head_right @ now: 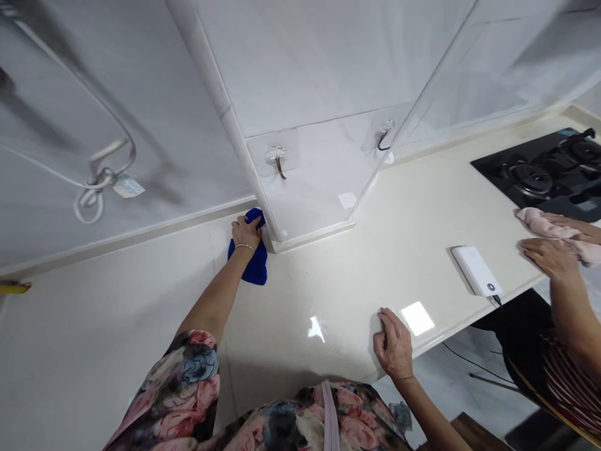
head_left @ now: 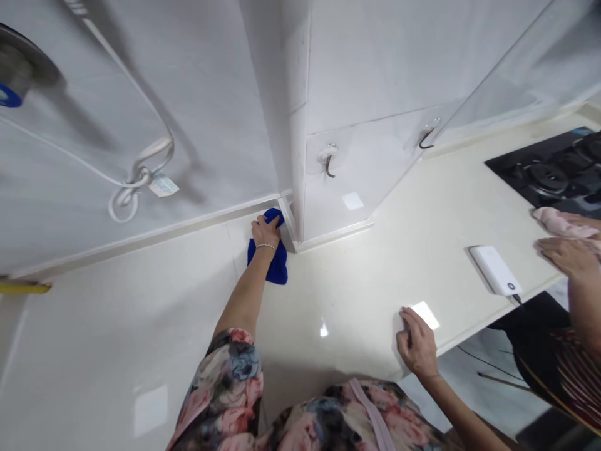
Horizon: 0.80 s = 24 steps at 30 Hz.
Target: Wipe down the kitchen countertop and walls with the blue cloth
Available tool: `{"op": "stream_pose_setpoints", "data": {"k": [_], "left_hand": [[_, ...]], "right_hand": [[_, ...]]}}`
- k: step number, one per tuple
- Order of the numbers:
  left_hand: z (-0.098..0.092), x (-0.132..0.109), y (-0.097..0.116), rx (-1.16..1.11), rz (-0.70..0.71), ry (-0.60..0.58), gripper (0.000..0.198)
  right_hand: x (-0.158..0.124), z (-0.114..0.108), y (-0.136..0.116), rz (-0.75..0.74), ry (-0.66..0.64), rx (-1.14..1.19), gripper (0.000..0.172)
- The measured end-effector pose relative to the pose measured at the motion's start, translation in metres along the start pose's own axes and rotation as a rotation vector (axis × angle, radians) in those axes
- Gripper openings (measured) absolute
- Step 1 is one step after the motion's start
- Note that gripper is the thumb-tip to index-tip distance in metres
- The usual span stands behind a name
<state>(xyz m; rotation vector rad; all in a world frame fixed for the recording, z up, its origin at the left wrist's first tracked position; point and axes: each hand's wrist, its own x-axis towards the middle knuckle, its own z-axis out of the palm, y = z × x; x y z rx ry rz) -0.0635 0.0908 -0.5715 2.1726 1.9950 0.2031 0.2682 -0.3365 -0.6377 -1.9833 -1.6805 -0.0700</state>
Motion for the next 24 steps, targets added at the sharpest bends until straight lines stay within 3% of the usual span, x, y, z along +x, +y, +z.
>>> {"op": "stream_pose_setpoints", "data": {"k": [8, 16, 20, 24], "left_hand": [[-0.007, -0.080, 0.001, 0.113, 0.152, -0.131, 0.051], [-0.003, -0.138, 0.009, 0.155, 0.196, -0.134, 0.050], [0.006, -0.179, 0.035, 0.103, 0.276, -0.142, 0.047], [0.031, -0.234, 0.090, -0.017, 0.374, -0.163, 0.046]], "right_hand": [[-0.002, 0.005, 0.001, 0.004, 0.020, 0.008, 0.047], [-0.002, 0.012, 0.000, 0.029, 0.026, 0.003, 0.047], [-0.002, 0.015, 0.001, 0.014, 0.036, -0.016, 0.046], [-0.001, 0.015, 0.002, -0.004, 0.037, -0.022, 0.045]]}}
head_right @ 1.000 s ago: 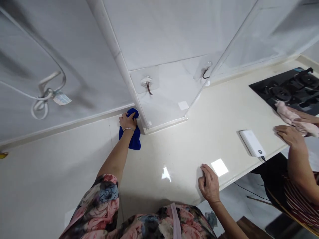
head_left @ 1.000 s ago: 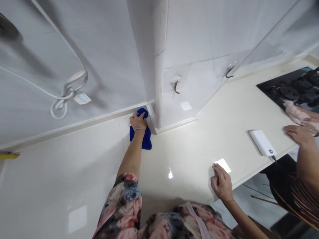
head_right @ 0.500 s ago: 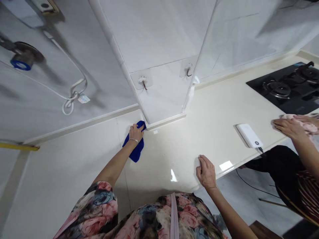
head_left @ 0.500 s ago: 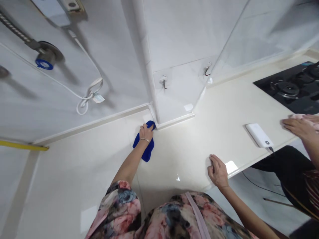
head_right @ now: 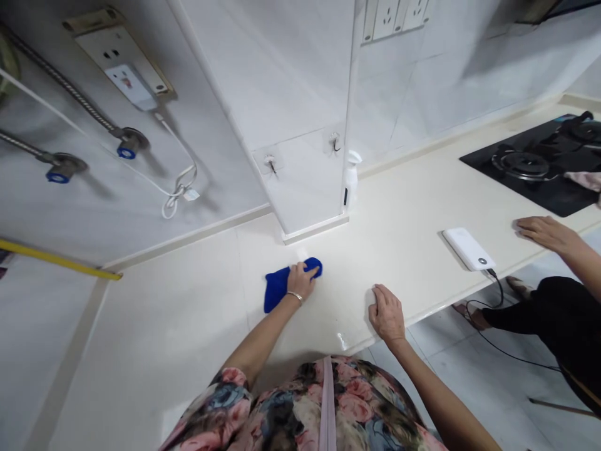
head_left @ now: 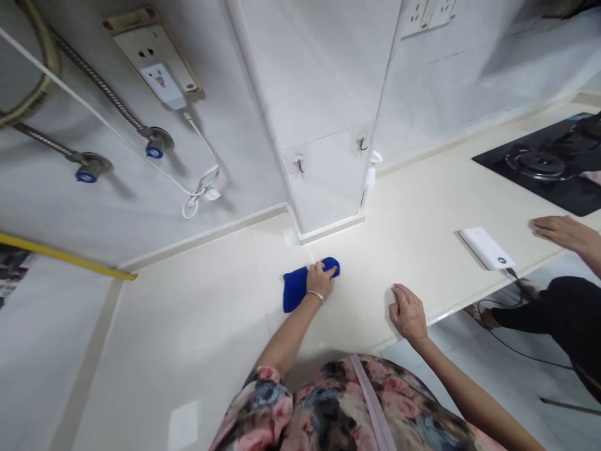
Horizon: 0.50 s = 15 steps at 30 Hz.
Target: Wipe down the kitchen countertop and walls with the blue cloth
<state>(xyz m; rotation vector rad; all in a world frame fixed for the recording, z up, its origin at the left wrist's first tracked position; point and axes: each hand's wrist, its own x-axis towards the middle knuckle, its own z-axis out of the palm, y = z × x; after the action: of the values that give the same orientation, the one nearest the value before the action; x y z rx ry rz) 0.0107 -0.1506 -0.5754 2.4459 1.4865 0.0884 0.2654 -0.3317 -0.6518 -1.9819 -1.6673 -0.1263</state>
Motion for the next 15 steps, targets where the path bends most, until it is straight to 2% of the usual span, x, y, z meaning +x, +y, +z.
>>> {"op": "stream_pose_setpoints", "data": {"k": [4, 7, 9, 11, 13, 15], "left_hand": [[0.032, -0.020, 0.067, -0.088, 0.164, -0.018, 0.042], [0.042, -0.031, 0.088, -0.128, 0.225, -0.018, 0.040], [0.041, -0.039, 0.084, -0.149, 0.196, -0.013, 0.038], [0.037, -0.048, 0.066, -0.167, 0.128, 0.007, 0.038], [0.030, -0.061, 0.038, -0.176, 0.020, 0.049, 0.039], [0.020, -0.079, 0.000, -0.168, -0.129, 0.111, 0.039]], "right_hand": [[0.001, 0.000, 0.000, 0.003, 0.017, 0.006, 0.044], [0.001, -0.001, 0.001, -0.004, 0.020, 0.013, 0.044], [0.002, -0.003, 0.002, -0.002, 0.012, 0.028, 0.045], [0.001, -0.006, 0.002, 0.007, -0.002, 0.044, 0.047], [0.000, -0.009, 0.002, 0.017, -0.014, 0.052, 0.048], [0.000, -0.012, 0.001, 0.024, -0.027, 0.052, 0.048]]}}
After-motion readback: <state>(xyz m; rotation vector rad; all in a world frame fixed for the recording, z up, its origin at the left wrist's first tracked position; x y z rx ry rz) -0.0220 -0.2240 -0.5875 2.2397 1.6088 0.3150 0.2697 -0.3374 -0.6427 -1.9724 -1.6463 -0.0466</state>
